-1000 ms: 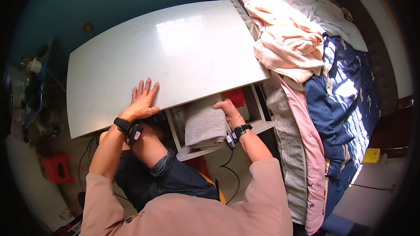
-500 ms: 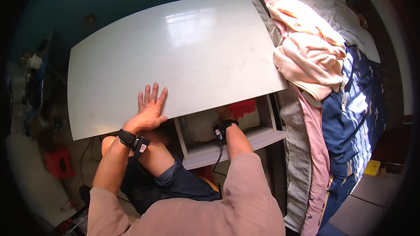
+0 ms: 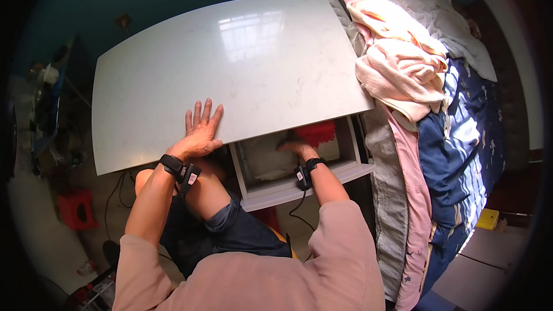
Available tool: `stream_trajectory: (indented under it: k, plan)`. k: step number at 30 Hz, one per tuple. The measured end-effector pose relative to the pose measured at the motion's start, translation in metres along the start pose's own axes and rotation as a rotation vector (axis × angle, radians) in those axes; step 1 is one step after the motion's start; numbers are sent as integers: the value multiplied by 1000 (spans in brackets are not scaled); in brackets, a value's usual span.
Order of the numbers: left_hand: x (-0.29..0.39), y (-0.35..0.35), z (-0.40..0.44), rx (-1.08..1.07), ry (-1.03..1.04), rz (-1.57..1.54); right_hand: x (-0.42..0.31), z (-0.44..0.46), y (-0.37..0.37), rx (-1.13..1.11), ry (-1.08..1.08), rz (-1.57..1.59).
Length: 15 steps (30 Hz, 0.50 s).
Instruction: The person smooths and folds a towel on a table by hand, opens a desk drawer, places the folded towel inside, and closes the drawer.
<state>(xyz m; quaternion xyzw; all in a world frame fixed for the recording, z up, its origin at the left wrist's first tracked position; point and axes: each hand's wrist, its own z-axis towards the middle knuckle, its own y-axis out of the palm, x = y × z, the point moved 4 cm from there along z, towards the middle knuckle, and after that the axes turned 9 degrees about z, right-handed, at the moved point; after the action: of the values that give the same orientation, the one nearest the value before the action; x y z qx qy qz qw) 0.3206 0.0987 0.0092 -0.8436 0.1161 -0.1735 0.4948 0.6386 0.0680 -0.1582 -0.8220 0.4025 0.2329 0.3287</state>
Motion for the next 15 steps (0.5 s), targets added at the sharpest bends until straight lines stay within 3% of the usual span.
stream_trajectory:
  k: [4,7,9,15]
  plan:
    - [2,-5,-2,-36,-15,-27,-7,-7,1,-91,55,-5]
    - [3,-5,-3,-38,-8,-29,-5,6,8,94,-133,62]
    - [3,-6,-2,-42,-17,-26,-8,1,6,52,24,240]
    - [1,-1,0,-7,0,-20,6,-6,8,32,31,677]
